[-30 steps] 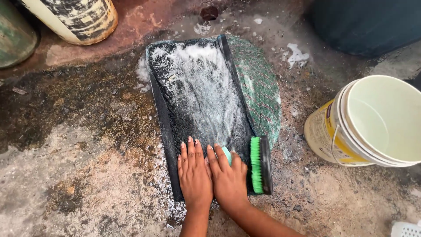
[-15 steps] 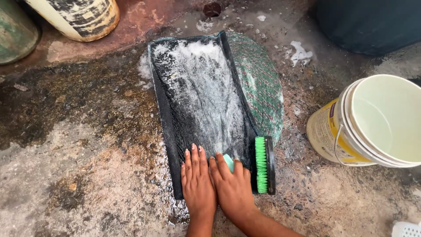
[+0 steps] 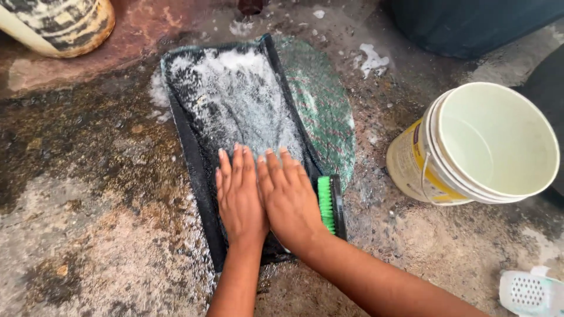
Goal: Cleaning and scrubbing car mats with soap and water.
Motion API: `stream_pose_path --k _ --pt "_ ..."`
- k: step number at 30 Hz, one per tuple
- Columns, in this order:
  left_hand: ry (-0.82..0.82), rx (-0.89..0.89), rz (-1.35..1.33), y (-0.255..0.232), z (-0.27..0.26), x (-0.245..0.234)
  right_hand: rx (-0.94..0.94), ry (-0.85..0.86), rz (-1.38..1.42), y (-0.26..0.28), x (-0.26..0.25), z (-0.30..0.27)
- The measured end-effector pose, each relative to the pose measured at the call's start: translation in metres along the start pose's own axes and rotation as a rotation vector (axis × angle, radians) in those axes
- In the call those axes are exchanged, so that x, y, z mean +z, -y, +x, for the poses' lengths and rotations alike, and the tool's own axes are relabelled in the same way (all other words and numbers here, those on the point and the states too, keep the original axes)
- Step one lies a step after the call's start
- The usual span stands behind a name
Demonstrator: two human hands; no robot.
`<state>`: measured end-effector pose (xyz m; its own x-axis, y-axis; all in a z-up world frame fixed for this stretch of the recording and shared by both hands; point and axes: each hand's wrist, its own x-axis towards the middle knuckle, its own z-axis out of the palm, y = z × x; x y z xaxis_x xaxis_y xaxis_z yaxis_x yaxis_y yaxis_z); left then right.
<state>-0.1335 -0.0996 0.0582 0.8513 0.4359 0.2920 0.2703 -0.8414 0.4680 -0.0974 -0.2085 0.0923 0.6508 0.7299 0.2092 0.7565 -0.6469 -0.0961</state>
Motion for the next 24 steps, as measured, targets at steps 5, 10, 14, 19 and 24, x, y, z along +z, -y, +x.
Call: stream_pose_path --k 5,10,14,19,24 --pt "0.070 0.073 -0.019 -0.034 0.022 0.019 0.200 0.141 -0.137 -0.023 -0.035 0.006" --pt "0.195 0.099 -0.043 -0.054 -0.001 0.042 0.404 0.426 -0.154 -0.033 -0.043 -0.014" --pt "0.273 0.115 0.000 -0.051 -0.027 0.056 0.408 0.505 -0.190 -0.032 -0.038 -0.026" --pt "0.341 0.152 0.149 -0.044 -0.042 0.058 0.397 0.436 -0.012 -0.026 -0.031 -0.028" --pt "0.315 0.108 0.048 -0.046 -0.033 0.049 0.251 0.387 -0.059 -0.029 -0.026 -0.021"
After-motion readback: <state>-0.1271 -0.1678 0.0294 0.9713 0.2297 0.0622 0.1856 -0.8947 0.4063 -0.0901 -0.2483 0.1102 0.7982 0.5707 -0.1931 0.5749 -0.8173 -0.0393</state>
